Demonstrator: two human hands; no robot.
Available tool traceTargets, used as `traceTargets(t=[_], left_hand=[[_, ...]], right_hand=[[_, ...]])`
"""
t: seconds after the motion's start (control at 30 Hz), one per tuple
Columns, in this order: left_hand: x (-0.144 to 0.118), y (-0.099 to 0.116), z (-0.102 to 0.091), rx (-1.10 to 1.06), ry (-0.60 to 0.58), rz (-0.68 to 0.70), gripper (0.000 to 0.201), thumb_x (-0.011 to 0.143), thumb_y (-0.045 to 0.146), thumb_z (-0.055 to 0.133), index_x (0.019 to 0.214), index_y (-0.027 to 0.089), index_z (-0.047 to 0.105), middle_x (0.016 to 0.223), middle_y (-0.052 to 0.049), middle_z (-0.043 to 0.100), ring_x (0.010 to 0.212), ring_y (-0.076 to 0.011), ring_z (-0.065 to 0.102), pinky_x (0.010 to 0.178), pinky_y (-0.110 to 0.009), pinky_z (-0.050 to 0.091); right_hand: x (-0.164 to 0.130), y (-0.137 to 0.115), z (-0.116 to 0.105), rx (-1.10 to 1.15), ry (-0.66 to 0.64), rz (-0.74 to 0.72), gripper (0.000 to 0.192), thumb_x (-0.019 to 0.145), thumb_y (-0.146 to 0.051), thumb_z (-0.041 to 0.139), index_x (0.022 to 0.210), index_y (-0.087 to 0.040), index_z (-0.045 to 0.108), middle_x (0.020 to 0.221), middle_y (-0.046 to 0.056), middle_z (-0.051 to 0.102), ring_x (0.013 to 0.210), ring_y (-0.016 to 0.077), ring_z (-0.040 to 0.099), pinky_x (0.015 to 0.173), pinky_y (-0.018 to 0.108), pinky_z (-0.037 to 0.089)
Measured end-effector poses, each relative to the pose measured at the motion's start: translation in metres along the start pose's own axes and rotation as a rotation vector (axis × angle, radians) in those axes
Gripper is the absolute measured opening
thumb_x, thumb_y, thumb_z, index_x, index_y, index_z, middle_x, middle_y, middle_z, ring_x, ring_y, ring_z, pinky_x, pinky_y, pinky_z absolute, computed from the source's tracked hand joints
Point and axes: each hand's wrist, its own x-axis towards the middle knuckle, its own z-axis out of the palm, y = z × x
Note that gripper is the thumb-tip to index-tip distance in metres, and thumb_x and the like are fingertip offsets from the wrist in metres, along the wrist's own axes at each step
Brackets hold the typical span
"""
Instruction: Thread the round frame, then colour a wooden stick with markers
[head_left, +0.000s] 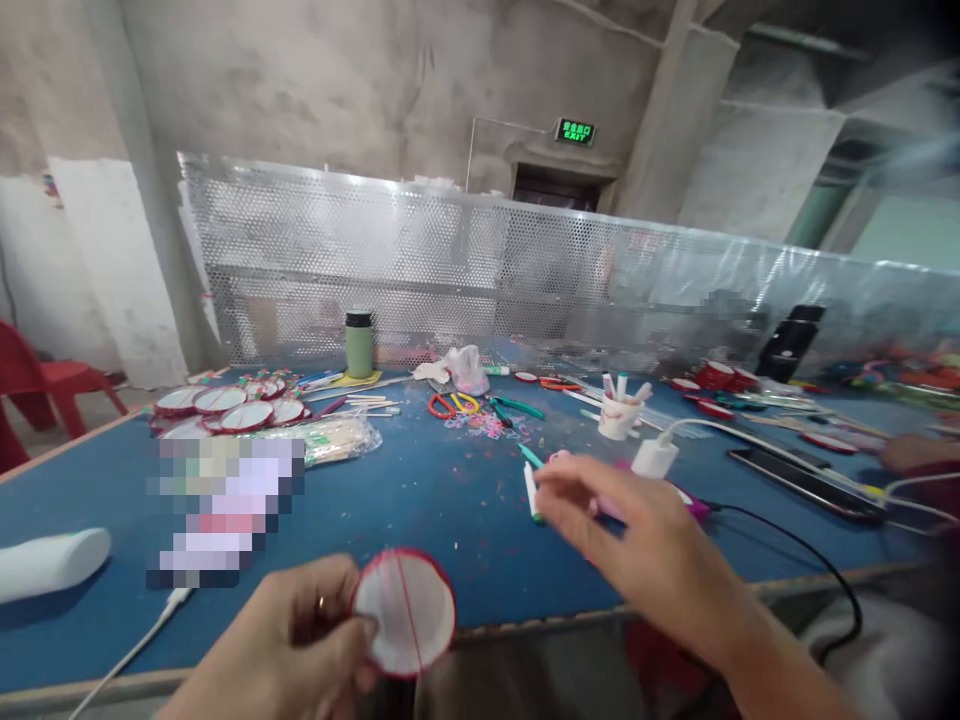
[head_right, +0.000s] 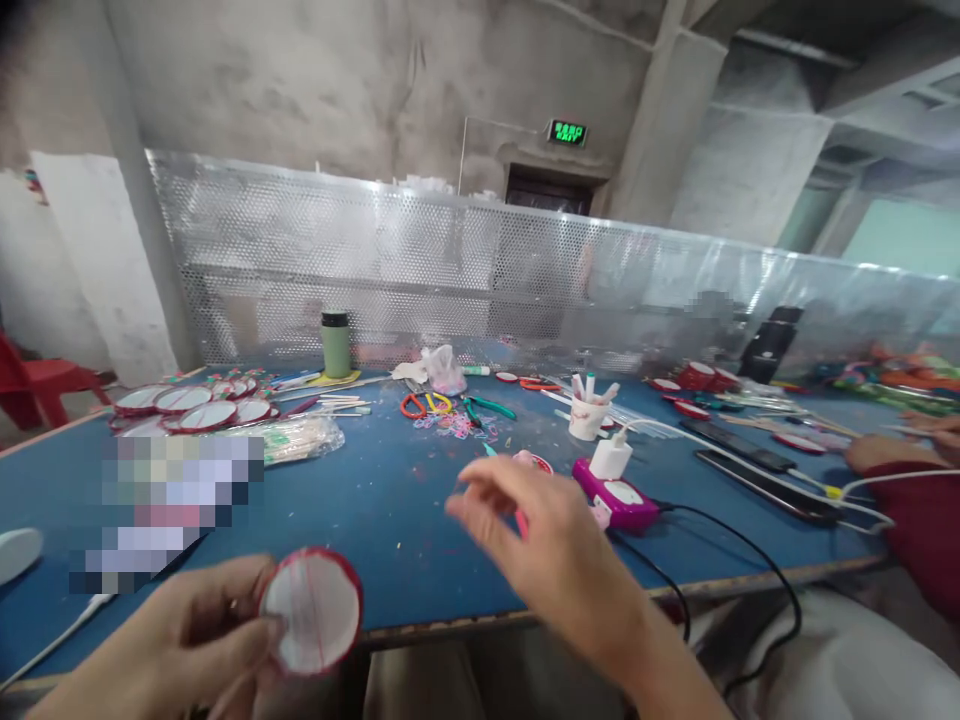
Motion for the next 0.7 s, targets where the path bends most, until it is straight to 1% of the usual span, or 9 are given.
traceTargets(t=[0.03, 0.1, 0.2, 0.27, 0.4, 0.47, 0.53, 0.6, 0.7], left_hand=[[0.007, 0.006, -0.004, -0.063, -0.031, -0.038, 0.029, 0.076, 0.041, 0.070, 0.068, 0.017, 0.057, 0.051, 0.000, 0.064, 0.036, -0.0096, 0.054, 0.037, -0.017, 0.041], [0.021, 0.014, -0.011, -0.127, -0.046, -0.031, 0.033, 0.074, 0.044, 0.071, 0.066, 0.015, 0.057, 0.051, -0.001, 0.063, 0.039, -0.0119, 0.058, 0.039, -0.019, 0.044], [0.036, 0.019, -0.019, -0.154, -0.023, 0.022, 0.031, 0.075, 0.040, 0.070, 0.067, 0.013, 0.060, 0.055, -0.004, 0.066, 0.045, -0.0129, 0.062, 0.045, -0.021, 0.049], [0.043, 0.017, -0.022, -0.179, -0.002, 0.038, 0.031, 0.074, 0.041, 0.072, 0.066, 0.013, 0.059, 0.054, -0.003, 0.065, 0.044, -0.0130, 0.062, 0.043, -0.020, 0.048], [0.049, 0.011, -0.023, -0.197, 0.009, 0.041, 0.037, 0.072, 0.046, 0.074, 0.066, 0.014, 0.058, 0.053, -0.003, 0.065, 0.045, -0.0136, 0.063, 0.045, -0.021, 0.049], [0.049, 0.009, -0.023, -0.197, 0.019, 0.054, 0.039, 0.072, 0.049, 0.073, 0.068, 0.014, 0.057, 0.054, -0.002, 0.065, 0.046, -0.0142, 0.064, 0.046, -0.022, 0.049], [0.050, 0.007, -0.024, -0.196, 0.029, 0.064, 0.040, 0.072, 0.051, 0.073, 0.069, 0.015, 0.057, 0.055, -0.002, 0.066, 0.046, -0.0147, 0.065, 0.046, -0.022, 0.049], [0.051, 0.005, -0.024, -0.193, 0.036, 0.069, 0.042, 0.072, 0.054, 0.072, 0.069, 0.015, 0.056, 0.053, -0.002, 0.066, 0.046, -0.0150, 0.065, 0.045, -0.022, 0.049], [0.052, 0.000, -0.024, -0.159, 0.029, 0.064, 0.045, 0.072, 0.058, 0.070, 0.067, 0.016, 0.056, 0.045, -0.001, 0.062, 0.042, -0.0147, 0.062, 0.044, -0.021, 0.047]], right_hand=[[0.018, 0.008, -0.003, -0.083, -0.026, 0.040, 0.023, 0.093, -0.041, 0.058, 0.089, -0.021, 0.069, 0.071, 0.000, 0.070, 0.061, 0.0141, 0.064, 0.060, 0.024, 0.049], [0.057, 0.026, -0.001, -0.261, -0.084, 0.124, 0.023, 0.092, -0.036, 0.058, 0.081, -0.020, 0.070, 0.070, 0.001, 0.071, 0.061, 0.0144, 0.064, 0.057, 0.024, 0.045], [0.106, 0.053, 0.017, -0.529, -0.248, 0.236, 0.023, 0.090, -0.033, 0.058, 0.083, -0.019, 0.074, 0.074, 0.003, 0.075, 0.069, 0.0164, 0.069, 0.059, 0.023, 0.043], [0.129, 0.069, 0.034, -0.565, -0.304, 0.243, 0.024, 0.090, -0.031, 0.058, 0.079, -0.018, 0.076, 0.076, 0.005, 0.076, 0.076, 0.0193, 0.071, 0.063, 0.024, 0.045], [0.157, 0.092, 0.068, -0.633, -0.395, 0.258, 0.016, 0.090, -0.021, 0.061, 0.086, -0.016, 0.076, 0.095, 0.010, 0.076, 0.099, 0.0243, 0.069, 0.079, 0.029, 0.049], [0.167, 0.101, 0.084, -0.663, -0.442, 0.286, 0.015, 0.093, -0.025, 0.061, 0.098, -0.014, 0.072, 0.104, 0.011, 0.072, 0.102, 0.0240, 0.067, 0.085, 0.035, 0.052], [0.175, 0.109, 0.097, -0.686, -0.483, 0.315, 0.027, 0.095, -0.032, 0.062, 0.116, -0.016, 0.063, 0.118, 0.008, 0.065, 0.102, 0.0218, 0.065, 0.087, 0.041, 0.055], [0.183, 0.115, 0.106, -0.707, -0.503, 0.337, 0.032, 0.096, -0.032, 0.062, 0.124, -0.017, 0.059, 0.124, 0.009, 0.062, 0.104, 0.0224, 0.064, 0.087, 0.043, 0.055], [0.194, 0.122, 0.108, -0.733, -0.513, 0.359, 0.033, 0.095, -0.032, 0.063, 0.124, -0.016, 0.059, 0.124, 0.010, 0.061, 0.105, 0.0231, 0.064, 0.087, 0.042, 0.055]])
